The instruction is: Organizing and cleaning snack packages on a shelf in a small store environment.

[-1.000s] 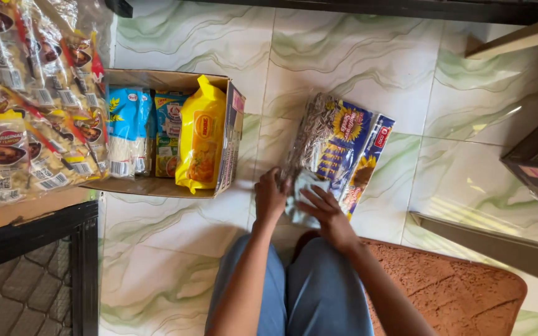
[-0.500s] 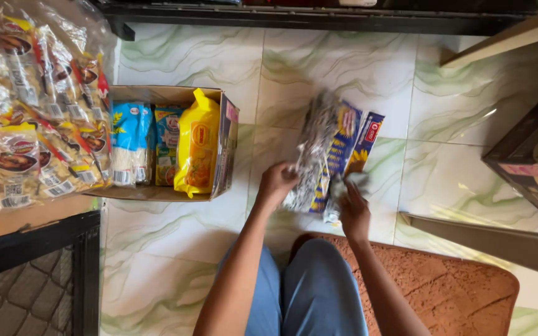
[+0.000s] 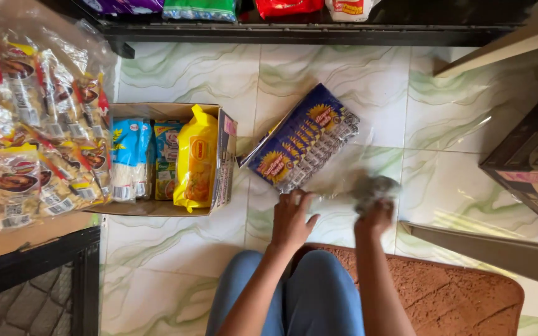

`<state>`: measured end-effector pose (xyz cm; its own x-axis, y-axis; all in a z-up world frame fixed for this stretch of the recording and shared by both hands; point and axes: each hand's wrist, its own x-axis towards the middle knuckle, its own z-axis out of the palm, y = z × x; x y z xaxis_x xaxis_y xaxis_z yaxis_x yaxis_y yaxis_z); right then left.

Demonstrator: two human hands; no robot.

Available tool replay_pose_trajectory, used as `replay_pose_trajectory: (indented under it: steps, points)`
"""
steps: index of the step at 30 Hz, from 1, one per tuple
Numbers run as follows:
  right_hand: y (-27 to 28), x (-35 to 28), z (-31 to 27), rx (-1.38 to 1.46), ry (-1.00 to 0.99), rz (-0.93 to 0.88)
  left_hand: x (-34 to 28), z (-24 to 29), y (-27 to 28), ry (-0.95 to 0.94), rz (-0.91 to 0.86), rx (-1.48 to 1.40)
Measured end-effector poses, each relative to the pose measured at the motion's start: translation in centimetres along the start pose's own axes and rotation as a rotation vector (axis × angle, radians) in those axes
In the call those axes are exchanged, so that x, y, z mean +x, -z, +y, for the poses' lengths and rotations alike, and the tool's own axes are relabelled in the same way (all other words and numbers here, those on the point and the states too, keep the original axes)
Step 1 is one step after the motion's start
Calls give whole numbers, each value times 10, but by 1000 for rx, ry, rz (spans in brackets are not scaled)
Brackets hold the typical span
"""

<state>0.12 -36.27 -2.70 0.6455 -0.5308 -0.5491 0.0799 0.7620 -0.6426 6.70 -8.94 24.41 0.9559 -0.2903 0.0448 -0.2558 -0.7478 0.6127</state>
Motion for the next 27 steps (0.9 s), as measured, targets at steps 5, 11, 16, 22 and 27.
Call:
replay_pose_trajectory:
  steps: [5,11,16,22,27]
  points:
    - [-168,-120,-95,-737,568,174,-36,-80,-81,675,419,-526]
    - [-242,-167,-2,-1522,715,-925,-37,-105,-118,967,366,-1270]
    - [-278,-92,-1,-1747,1057,-1142,-59,-128,-150,1000,391,-1326]
    - [-322,20,-15,-1728,1114,-898,-46,-111,-108,1101,266,-1326]
    - [-348,2,18,-1901,1201,-708,-36,-116,-92,1248,177,-1394]
